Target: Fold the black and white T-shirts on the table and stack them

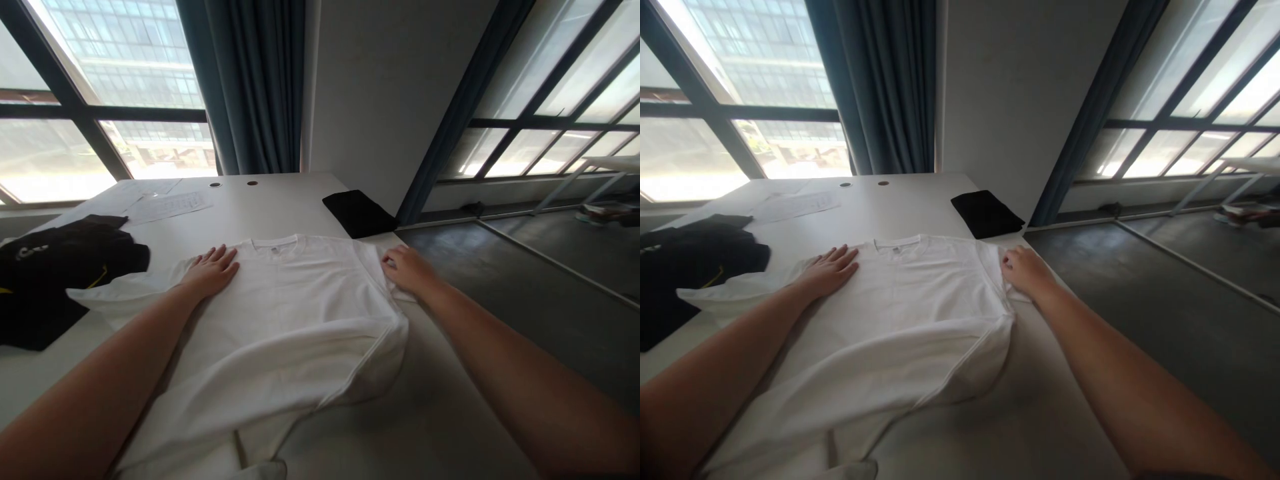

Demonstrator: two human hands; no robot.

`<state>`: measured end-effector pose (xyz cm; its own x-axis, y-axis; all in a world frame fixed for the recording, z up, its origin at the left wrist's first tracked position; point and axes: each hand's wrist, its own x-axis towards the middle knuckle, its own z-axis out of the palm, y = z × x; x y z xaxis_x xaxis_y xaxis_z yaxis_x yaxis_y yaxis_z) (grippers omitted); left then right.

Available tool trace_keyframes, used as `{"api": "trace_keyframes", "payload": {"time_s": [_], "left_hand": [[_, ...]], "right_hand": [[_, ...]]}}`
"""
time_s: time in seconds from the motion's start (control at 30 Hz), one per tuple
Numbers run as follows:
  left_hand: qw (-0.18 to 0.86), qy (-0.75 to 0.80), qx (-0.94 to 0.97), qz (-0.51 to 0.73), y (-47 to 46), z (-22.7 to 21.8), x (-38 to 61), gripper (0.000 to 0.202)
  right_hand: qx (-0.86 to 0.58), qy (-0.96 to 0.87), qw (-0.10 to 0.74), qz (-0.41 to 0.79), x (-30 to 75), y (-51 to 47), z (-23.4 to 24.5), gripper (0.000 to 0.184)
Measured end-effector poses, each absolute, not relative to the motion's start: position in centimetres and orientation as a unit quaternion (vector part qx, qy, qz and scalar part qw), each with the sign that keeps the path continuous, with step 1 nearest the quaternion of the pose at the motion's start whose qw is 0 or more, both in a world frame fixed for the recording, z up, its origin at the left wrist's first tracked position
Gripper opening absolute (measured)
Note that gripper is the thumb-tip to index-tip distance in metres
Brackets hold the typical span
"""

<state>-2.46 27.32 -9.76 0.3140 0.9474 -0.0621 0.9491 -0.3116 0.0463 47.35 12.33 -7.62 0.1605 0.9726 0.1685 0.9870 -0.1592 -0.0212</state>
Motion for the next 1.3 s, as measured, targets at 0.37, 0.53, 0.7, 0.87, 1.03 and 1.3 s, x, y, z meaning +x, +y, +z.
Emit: {"api": "trace_keyframes", "payload": {"time_s": [0.37, 0.53, 0.7, 0.87, 1.03, 1.3], "left_hand": [[0.046, 0.575, 0.817, 0.002, 27.7, -10.2, -2.8, 0.070], [0.046, 0.578, 0.814, -0.001, 27.7, -10.1, -2.8, 0.070], [0.038, 0.578, 0.815, 0.005, 27.7, -10.1, -2.9, 0.068], [0.034, 0.581, 0.813, -0.001, 27.8, -10.3, -3.0, 0.069], [0.026, 0.568, 0.822, -0.010, 28.2, -10.2, -3.3, 0.070], [0.024, 0.574, 0.818, -0.022, 28.4, -10.0, -2.8, 0.070]], "right_hand": [[-0.702, -0.709, 0.044, 0.050, 50.6, 8.6, -5.8, 0.040], [-0.682, -0.717, 0.035, 0.136, 52.7, 8.1, -5.1, 0.008], [-0.694, -0.705, 0.114, 0.090, 53.8, 6.9, -3.9, 0.028], [-0.616, -0.767, 0.073, 0.164, 49.5, 7.4, -4.0, 0.042], [-0.655, -0.745, 0.044, 0.119, 51.8, 7.2, -3.3, 0.016], [-0.700, -0.688, -0.024, 0.187, 56.4, 5.3, -3.2, 0.029]]}}
